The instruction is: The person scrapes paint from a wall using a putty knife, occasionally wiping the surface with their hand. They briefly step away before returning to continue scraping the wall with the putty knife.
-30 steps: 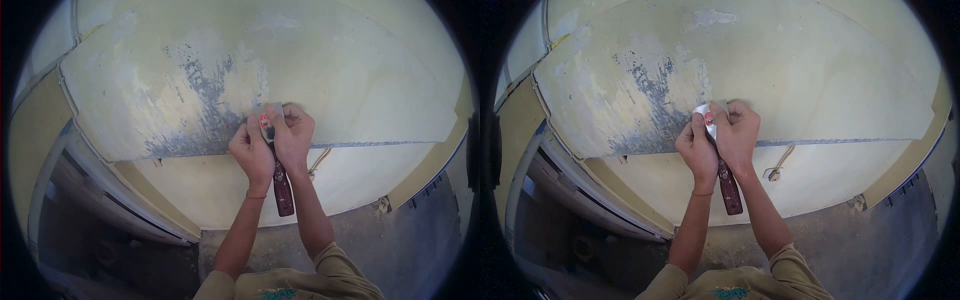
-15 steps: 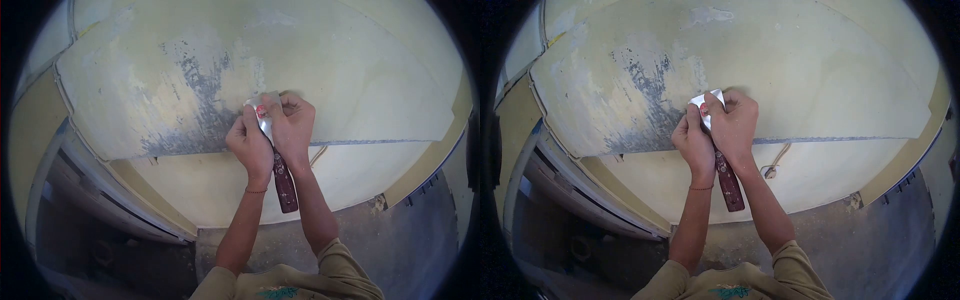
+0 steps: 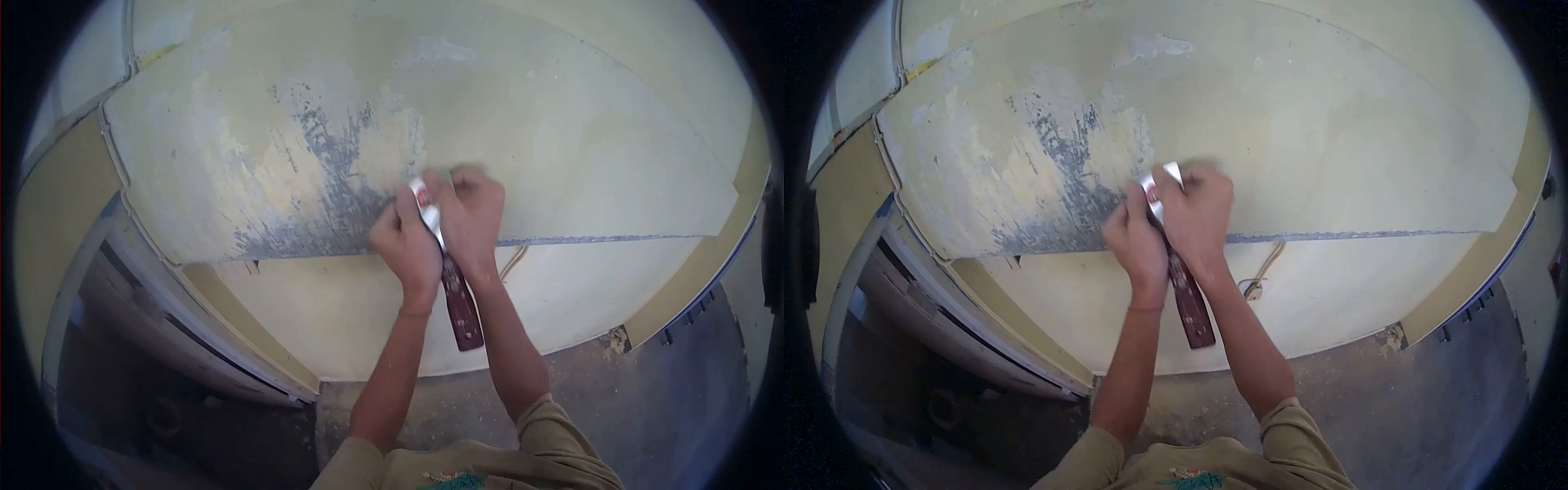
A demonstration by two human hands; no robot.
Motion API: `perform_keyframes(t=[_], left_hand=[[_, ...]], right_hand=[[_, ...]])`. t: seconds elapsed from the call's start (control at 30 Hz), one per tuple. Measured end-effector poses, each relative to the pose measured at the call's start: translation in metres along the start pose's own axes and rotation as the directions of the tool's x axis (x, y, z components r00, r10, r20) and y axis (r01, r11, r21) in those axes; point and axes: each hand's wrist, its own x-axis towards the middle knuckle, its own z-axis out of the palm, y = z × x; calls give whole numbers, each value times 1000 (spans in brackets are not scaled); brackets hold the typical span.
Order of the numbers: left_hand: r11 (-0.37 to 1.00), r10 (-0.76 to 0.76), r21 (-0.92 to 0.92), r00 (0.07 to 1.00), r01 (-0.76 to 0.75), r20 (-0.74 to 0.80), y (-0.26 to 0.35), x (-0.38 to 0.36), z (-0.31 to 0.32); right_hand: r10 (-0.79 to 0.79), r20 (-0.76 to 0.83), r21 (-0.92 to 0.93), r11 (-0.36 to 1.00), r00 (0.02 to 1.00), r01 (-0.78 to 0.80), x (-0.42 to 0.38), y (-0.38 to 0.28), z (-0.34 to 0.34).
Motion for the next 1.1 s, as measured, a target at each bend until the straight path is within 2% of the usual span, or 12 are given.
perform_keyframes(t=[0.2,0.27,0.33,0.37,0.47,0.63,0.73,0.77,0.87,0.93,1.0,1.1], left_hand=[[997,60,43,996,-58,-59,-14,-3,-5],[995,85,53,993,-81,-76,-2,5,-1],[996,-12,-89,1000,9,-28,6,13,-1],[999,31,27,999,-31,-10,2,8,-7],[998,5,67,999,-7,32,-23,-6,-19],[1000,25,-5,998,-26,-49,-8,-1,-9],[998,-16,55,999,18,-31,-13,-2,-17],[992,71,104,997,-67,-38,-12,10,-15],[994,102,46,994,-100,-42,19,25,-7],[990,113,95,993,-108,-46,10,11,-15],[981,72,178,997,-71,0,-19,8,-30],[973,101,207,994,-105,30,9,23,-23]], right_hand=[[-37,-21,-155,987,999,33,-7,30,-7],[-74,11,-49,996,997,74,7,7,9],[-51,19,-56,997,999,52,11,-13,15],[-155,-9,-94,984,988,153,4,-2,12],[54,-21,-23,998,998,-54,-15,25,0],[-67,12,-172,983,998,68,-2,7,7],[65,20,-131,990,998,-62,-16,14,3],[-26,10,47,999,1000,25,-9,12,10],[-56,-24,55,997,998,57,11,-26,35],[-147,-4,-61,987,989,147,-6,17,19],[-6,-56,72,997,998,10,-27,50,11],[3,-64,121,993,998,4,-7,-2,29]])
